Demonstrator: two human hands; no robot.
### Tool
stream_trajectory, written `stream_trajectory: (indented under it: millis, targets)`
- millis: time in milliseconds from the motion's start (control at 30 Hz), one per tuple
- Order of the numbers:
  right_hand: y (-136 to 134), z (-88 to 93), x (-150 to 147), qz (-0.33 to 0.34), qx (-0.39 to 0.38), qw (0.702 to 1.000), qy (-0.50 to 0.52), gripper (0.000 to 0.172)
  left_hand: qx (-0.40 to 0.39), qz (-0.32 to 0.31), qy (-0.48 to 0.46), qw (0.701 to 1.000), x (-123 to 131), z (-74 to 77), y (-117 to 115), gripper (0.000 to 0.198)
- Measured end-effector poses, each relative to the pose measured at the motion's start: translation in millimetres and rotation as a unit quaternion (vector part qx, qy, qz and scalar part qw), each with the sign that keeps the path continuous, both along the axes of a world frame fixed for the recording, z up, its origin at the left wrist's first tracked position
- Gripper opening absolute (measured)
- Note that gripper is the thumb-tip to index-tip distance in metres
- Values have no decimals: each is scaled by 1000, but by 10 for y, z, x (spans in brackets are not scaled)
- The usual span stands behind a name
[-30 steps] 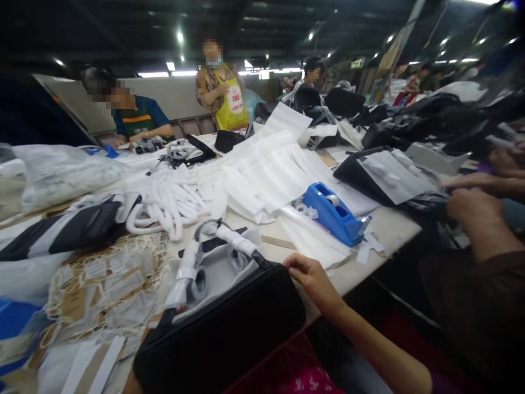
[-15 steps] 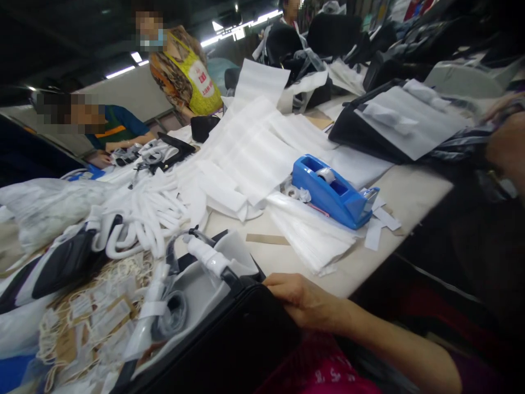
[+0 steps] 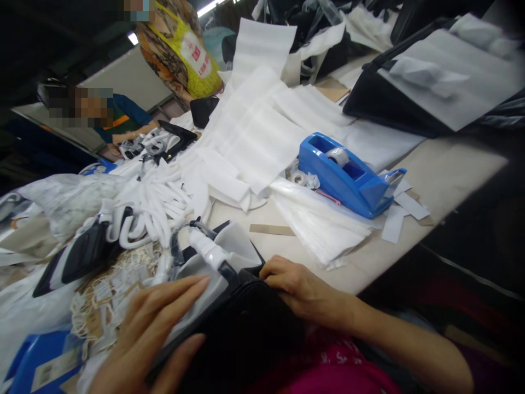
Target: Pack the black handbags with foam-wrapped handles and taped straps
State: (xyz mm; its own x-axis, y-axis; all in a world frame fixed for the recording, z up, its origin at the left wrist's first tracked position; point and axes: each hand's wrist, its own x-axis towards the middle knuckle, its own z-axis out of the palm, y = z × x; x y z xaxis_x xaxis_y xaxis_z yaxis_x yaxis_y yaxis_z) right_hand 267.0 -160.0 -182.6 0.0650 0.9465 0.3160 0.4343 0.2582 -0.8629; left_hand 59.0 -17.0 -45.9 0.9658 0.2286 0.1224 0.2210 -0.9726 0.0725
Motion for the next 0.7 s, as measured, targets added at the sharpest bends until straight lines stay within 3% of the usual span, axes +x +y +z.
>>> stream_trajectory:
  millis: [133,233,367,500,700]
  targets:
    - [117,-90,-30,-101,-16,994,-32,20,-13,-115,121,986,582,13,-113,57]
    - [244,-117,-22,-130,-39,990,-28,29,-23,-135,162,977,806,21,-160,49]
    - [418,-114,38,-116,-72,990,-40,44,-27,-120,145,982,750,-18,-181,43]
    - [555,-162,102,-97,-72,991,-60,37,-35,-88,109,989,602,-73,-198,36]
    - [627,-227,135,-110,11,986,-127,25,-26,-75,73,994,538,-125,-237,33]
